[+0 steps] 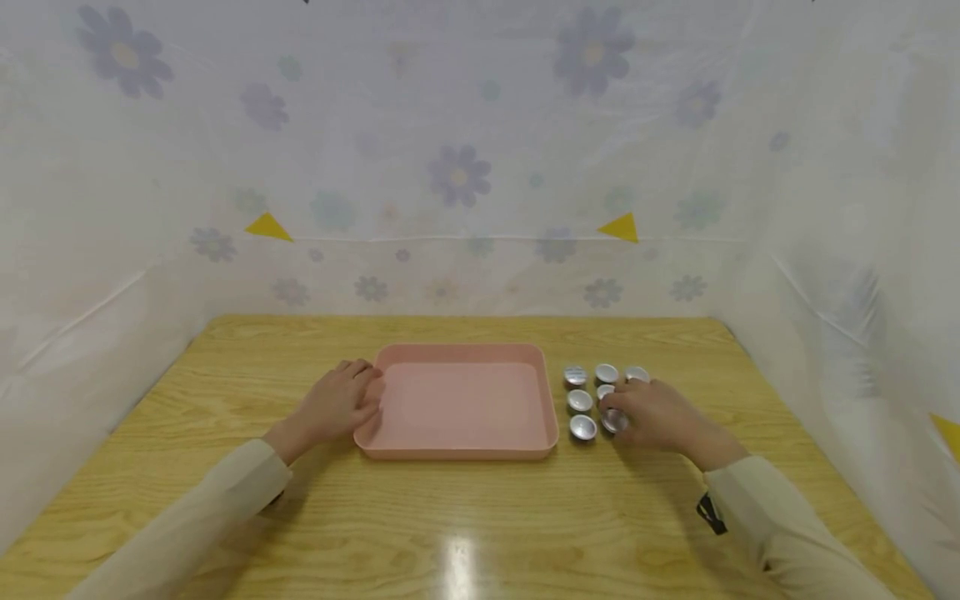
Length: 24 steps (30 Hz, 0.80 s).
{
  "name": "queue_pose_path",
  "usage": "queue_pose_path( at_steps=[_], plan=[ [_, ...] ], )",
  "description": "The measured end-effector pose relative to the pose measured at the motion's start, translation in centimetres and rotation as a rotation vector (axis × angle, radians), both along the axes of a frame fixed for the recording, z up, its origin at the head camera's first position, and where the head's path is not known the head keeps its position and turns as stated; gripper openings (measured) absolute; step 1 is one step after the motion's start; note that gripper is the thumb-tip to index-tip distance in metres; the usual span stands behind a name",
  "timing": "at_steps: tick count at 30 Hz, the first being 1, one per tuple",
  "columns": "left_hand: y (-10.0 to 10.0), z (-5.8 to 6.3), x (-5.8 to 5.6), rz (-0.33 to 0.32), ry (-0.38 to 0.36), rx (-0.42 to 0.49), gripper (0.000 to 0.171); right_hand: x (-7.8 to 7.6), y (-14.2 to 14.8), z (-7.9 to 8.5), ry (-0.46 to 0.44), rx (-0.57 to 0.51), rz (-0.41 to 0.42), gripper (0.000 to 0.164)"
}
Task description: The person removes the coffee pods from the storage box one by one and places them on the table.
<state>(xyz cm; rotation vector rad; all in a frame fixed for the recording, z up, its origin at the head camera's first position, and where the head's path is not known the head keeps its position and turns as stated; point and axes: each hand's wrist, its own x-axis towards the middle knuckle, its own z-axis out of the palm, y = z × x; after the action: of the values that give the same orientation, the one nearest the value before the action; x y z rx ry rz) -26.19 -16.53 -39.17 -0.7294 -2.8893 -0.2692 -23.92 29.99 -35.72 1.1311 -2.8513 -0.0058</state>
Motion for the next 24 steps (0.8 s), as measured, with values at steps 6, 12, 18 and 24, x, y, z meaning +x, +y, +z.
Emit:
queue_pose_path(
  at_steps=[6, 12, 18, 24],
  plan=[
    [0.0, 0.0, 0.0, 0.003, 0.013, -0.004, 0.043, 0.1, 0.1, 0.2, 0.005, 0.003, -0.013, 0.03],
    [0.0, 0.0, 0.0, 0.004, 0.022, -0.014, 0.043, 0.2, 0.1, 0.3, 0.011, -0.001, -0.013, 0.031],
    [0.0, 0.0, 0.0, 0.008, 0.034, -0.034, 0.043, 0.2, 0.1, 0.7, 0.013, -0.011, -0.026, 0.034],
    [0.1, 0.1, 0.1, 0.015, 0.076, -0.065, 0.042, 0.1, 0.1, 1.4, 0.031, -0.037, -0.034, 0.037]
  ],
)
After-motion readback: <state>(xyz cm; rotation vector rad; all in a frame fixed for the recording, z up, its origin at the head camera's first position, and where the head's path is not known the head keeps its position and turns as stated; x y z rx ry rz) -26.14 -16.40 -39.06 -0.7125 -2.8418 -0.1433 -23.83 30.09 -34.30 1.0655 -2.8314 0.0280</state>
